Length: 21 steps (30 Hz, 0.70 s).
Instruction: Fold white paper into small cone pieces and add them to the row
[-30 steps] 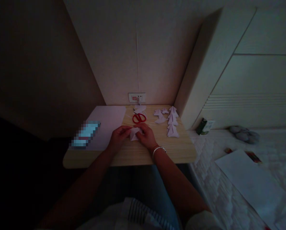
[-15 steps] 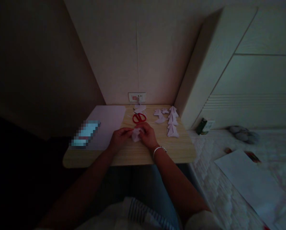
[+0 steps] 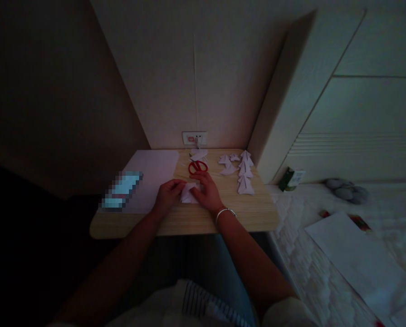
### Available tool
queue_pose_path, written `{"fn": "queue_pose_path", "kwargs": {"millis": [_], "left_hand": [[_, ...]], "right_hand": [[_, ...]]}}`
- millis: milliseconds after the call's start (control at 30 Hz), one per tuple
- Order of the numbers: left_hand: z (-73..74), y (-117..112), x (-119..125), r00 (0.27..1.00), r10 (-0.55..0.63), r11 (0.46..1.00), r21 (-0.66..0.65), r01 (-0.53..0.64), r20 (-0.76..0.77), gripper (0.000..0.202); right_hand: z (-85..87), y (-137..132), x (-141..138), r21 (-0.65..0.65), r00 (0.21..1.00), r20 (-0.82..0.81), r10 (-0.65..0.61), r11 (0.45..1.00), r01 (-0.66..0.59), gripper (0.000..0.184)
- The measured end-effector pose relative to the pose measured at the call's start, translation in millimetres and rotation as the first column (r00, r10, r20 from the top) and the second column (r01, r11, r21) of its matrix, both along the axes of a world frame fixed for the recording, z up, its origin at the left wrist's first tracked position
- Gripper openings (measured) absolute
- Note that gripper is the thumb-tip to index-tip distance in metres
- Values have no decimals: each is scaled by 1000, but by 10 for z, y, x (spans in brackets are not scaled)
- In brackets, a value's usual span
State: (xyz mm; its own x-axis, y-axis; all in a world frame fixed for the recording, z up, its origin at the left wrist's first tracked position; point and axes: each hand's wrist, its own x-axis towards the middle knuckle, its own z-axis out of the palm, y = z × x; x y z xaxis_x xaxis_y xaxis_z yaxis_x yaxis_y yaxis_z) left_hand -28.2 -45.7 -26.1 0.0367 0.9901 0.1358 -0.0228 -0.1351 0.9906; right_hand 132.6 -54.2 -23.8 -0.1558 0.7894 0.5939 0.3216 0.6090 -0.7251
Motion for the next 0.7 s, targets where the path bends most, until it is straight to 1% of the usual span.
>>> {"fn": "queue_pose_path", "kwargs": {"millis": [33, 100, 167, 267, 367, 400, 467, 567, 633, 700], "left_hand": [[2, 1, 1, 1000, 16, 1000, 5, -16, -6, 22], [5, 1, 1, 998, 52, 999, 7, -52, -21, 21], [5, 1, 1, 997, 67, 998, 13, -66, -24, 21], [1, 0, 1, 999, 18, 1000, 12, -18, 28, 23], [2, 2, -3, 998, -35, 999, 2, 35, 54, 25], [3, 4, -6, 999, -32, 999, 3, 32, 40, 24], [6, 4, -11, 1000, 14, 1000, 18, -14, -9, 21], [-1, -8, -11, 992, 102, 993, 59, -97, -80, 20], [-15, -26, -3, 987, 115, 990, 99, -104, -109, 20], [-29, -47, 7, 985, 108, 984, 154, -86, -137, 20]], "right_hand": [[9, -10, -2, 34, 999, 35, -8, 999, 7, 28], [17, -28, -2, 80, 995, 93, -41, 996, 34, 20], [7, -37, 2, 83, 989, 122, -85, 994, 75, 14], [-21, -36, 11, 58, 980, 130, -154, 987, 147, 15], [-25, -33, 13, 54, 971, 155, -183, 983, 177, 15], [-18, -34, 12, 54, 970, 167, -177, 984, 170, 14], [6, -39, 8, 44, 973, 187, -135, 991, 129, 14], [38, -56, -2, -4, 980, 190, -51, 999, 53, 22], [41, -65, -11, -49, 985, 171, -32, 998, 41, 22], [27, -64, -20, -95, 990, 137, -43, 994, 56, 23]]}}
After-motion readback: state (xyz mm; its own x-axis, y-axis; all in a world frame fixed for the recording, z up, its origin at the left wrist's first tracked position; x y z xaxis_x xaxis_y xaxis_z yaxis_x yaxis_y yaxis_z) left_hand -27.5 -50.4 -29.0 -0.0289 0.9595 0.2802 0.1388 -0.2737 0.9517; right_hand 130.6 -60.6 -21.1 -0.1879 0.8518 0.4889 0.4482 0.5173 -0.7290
